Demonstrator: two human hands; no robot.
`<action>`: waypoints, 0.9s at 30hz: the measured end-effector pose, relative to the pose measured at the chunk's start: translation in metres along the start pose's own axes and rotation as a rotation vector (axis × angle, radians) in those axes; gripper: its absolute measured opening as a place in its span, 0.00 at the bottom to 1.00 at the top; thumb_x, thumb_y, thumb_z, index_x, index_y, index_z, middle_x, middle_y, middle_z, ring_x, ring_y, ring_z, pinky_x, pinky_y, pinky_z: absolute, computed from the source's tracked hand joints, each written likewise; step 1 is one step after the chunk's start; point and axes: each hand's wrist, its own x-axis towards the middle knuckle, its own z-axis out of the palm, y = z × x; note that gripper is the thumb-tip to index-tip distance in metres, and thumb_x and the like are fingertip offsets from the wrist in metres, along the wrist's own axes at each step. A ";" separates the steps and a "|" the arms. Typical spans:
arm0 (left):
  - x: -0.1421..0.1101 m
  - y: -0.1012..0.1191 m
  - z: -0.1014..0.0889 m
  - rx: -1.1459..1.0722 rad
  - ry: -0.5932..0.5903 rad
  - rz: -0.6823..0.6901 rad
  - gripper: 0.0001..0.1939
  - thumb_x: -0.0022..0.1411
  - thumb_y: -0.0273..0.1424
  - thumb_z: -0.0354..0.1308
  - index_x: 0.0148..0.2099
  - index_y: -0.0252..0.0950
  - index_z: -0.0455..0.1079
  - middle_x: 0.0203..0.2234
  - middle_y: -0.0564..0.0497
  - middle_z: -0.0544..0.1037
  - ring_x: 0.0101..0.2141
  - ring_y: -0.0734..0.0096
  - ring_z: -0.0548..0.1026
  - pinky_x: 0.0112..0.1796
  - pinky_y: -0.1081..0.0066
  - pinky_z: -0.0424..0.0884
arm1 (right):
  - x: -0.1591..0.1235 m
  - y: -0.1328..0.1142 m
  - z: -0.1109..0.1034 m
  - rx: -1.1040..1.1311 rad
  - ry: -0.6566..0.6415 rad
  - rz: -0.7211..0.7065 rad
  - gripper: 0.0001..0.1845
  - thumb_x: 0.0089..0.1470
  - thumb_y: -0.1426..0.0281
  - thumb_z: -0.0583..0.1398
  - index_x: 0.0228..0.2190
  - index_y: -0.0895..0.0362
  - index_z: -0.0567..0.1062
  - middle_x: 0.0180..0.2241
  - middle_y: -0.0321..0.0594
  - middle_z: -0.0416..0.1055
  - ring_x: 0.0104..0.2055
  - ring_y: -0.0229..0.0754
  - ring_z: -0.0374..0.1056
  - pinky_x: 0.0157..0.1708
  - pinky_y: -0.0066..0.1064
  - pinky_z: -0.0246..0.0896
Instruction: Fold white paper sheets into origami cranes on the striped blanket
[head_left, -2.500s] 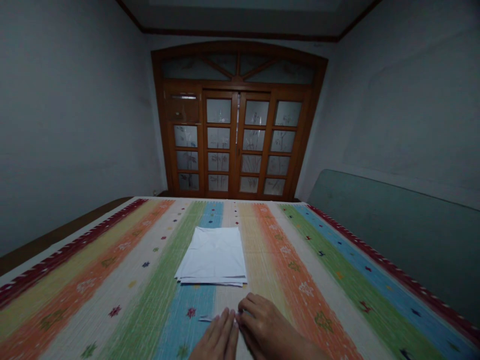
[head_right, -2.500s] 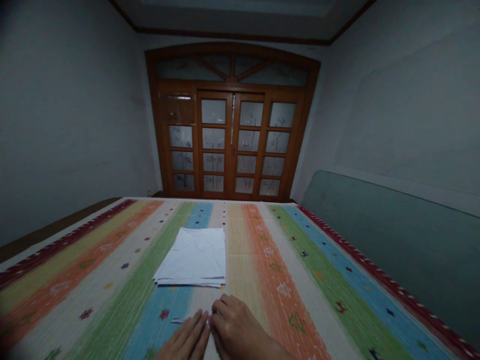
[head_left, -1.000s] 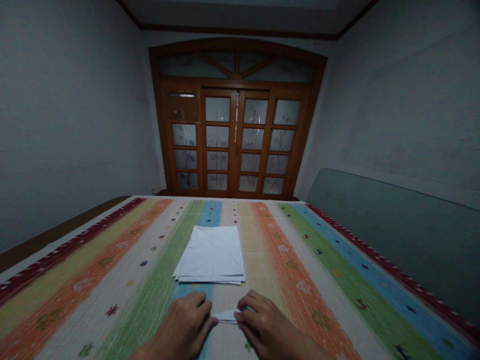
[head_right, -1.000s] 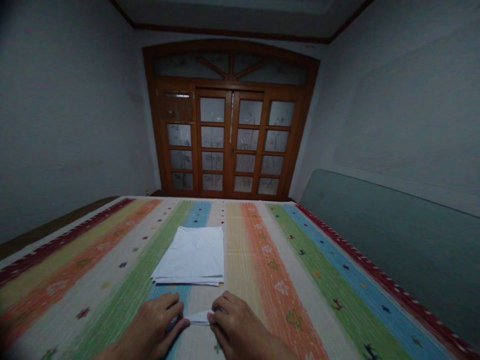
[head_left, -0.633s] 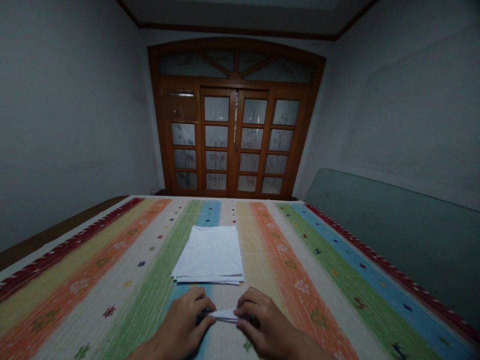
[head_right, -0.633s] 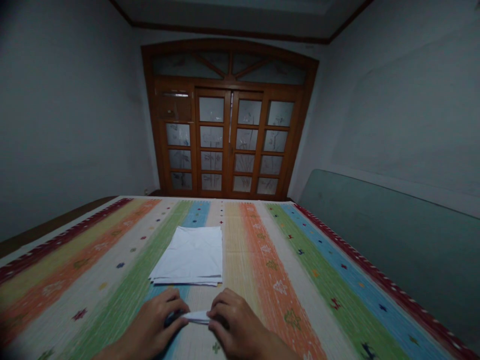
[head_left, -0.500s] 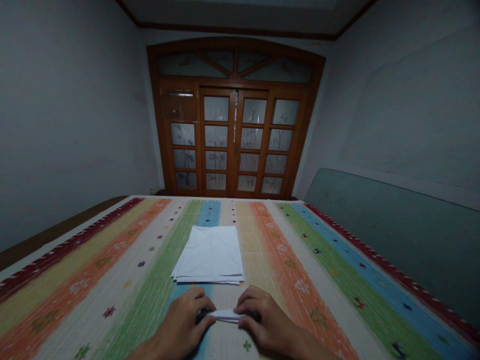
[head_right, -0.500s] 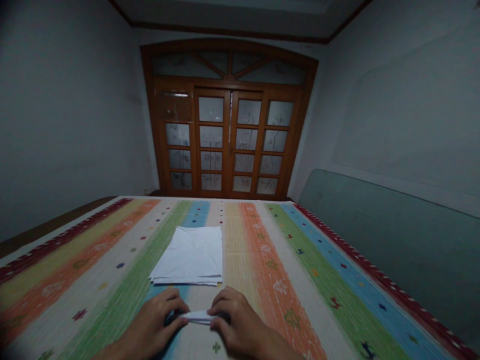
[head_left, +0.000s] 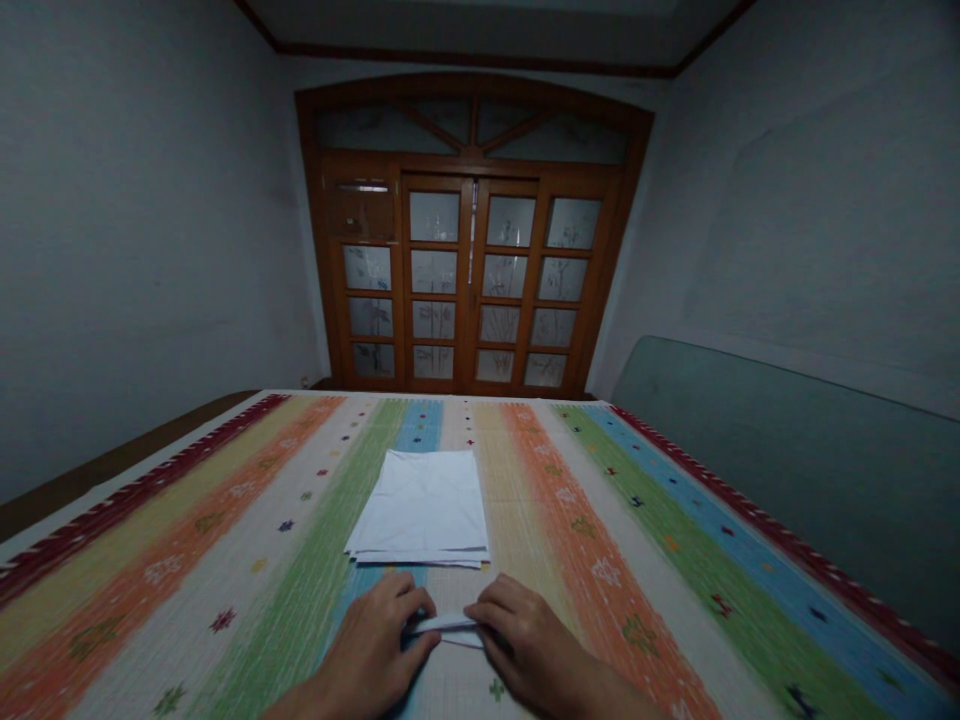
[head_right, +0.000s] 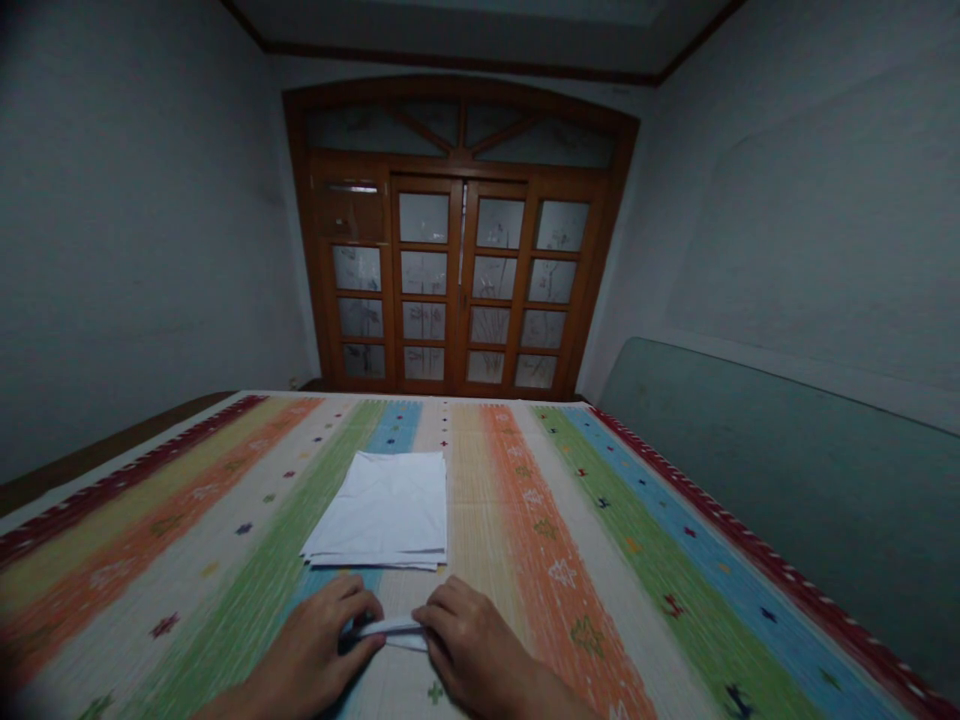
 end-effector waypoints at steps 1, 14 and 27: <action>0.000 0.001 0.000 -0.003 -0.006 -0.001 0.03 0.62 0.27 0.63 0.39 0.39 0.77 0.36 0.50 0.77 0.38 0.61 0.75 0.40 0.67 0.67 | 0.000 -0.001 0.000 0.000 -0.003 0.013 0.13 0.61 0.78 0.59 0.44 0.56 0.79 0.39 0.45 0.77 0.41 0.46 0.72 0.41 0.33 0.67; -0.002 0.002 0.002 -0.087 0.001 0.020 0.06 0.61 0.21 0.58 0.37 0.37 0.73 0.37 0.48 0.78 0.41 0.61 0.76 0.42 0.66 0.68 | 0.000 -0.001 -0.003 0.215 0.025 0.188 0.18 0.46 0.85 0.64 0.38 0.56 0.77 0.40 0.40 0.76 0.45 0.44 0.71 0.46 0.32 0.64; -0.007 -0.013 0.018 -0.119 0.145 0.315 0.22 0.56 0.14 0.54 0.49 0.40 0.70 0.40 0.49 0.81 0.41 0.61 0.79 0.42 0.67 0.74 | 0.009 0.004 0.000 -0.212 0.324 -0.339 0.12 0.68 0.77 0.54 0.34 0.58 0.75 0.31 0.42 0.74 0.34 0.44 0.65 0.34 0.32 0.58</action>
